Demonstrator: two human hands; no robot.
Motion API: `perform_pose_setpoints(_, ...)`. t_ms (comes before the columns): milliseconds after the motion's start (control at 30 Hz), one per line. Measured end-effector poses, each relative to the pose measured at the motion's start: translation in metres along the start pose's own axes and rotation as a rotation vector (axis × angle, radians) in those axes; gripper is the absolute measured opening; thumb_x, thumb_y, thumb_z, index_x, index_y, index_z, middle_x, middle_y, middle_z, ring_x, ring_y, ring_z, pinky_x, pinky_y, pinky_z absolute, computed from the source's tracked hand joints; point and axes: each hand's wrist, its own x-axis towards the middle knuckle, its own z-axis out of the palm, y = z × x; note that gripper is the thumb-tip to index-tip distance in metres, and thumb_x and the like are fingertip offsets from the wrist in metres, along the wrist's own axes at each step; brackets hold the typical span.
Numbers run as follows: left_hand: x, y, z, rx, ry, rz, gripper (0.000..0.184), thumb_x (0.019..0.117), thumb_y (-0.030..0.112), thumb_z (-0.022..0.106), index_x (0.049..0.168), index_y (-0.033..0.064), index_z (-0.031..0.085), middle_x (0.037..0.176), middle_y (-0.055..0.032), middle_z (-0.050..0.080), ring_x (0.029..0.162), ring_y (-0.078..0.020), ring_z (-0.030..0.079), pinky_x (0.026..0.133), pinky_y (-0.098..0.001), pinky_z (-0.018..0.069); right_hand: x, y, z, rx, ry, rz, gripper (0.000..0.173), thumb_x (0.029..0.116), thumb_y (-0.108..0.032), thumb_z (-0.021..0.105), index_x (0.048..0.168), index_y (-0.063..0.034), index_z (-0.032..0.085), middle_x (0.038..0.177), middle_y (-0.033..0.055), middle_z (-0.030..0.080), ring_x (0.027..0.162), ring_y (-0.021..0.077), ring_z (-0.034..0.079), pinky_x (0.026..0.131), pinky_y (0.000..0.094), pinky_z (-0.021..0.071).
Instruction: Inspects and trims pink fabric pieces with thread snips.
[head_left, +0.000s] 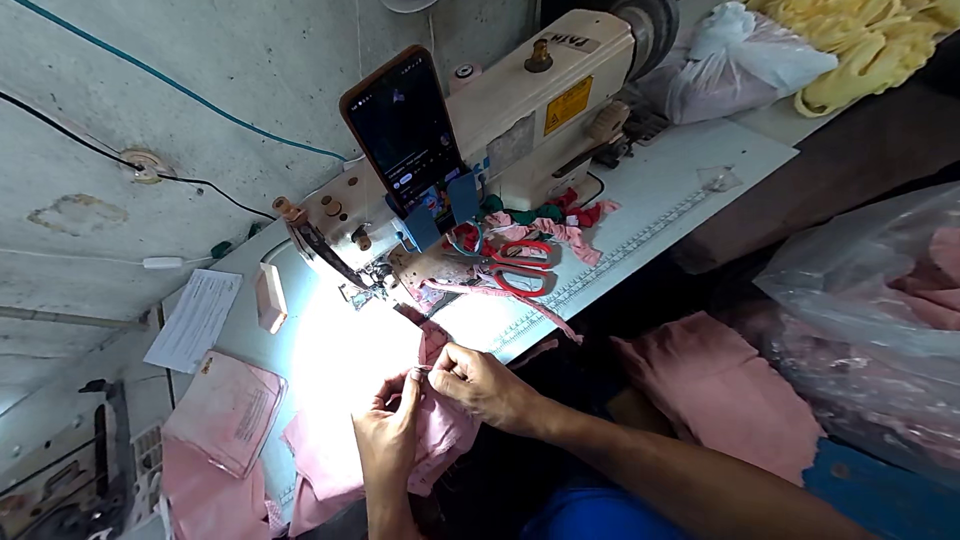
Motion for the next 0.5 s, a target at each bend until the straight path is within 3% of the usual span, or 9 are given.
perform_pose_setpoints(200,0.007,0.005,0.002,-0.012,-0.022,0.009,0.011,0.0927,0.010,0.073,0.093,-0.0001,0.076,0.080,-0.0065,0.074,0.071,-0.0130,0.072,0.068,-0.0264,0.0617,0.007,0.006,-0.004,0.173,-0.013,-0.057,0.020,0.1017,-0.030,0.056,0.096,-0.0116,0.062,0.070,-0.0061,0.053,0.060,0.0029,0.051,0.058,0.0230,0.0439)
perform_pose_setpoints(333,0.008,0.012,0.002,0.028,-0.037,-0.023,0.008,0.0928,0.010,0.072,0.092,0.0022,0.076,0.077,-0.0021,0.073,0.068,-0.0076,0.069,0.066,-0.0238,0.0598,-0.002,0.001,-0.005,-0.004,0.054,-0.089,0.019,0.1014,-0.031,0.059,0.098,-0.0127,0.064,0.067,-0.0051,0.057,0.059,0.0039,0.054,0.058,0.0268,0.0464)
perform_pose_setpoints(500,0.007,0.012,0.002,-0.036,-0.063,-0.050,0.007,0.0953,0.010,0.071,0.097,0.0043,0.076,0.081,-0.0029,0.073,0.069,-0.0101,0.069,0.065,-0.0260,0.0594,-0.009,0.008,0.003,-0.266,0.211,-0.244,0.020,0.0968,-0.035,0.060,0.100,-0.0162,0.063,0.064,-0.0070,0.055,0.053,0.0052,0.053,0.048,0.0279,0.0441)
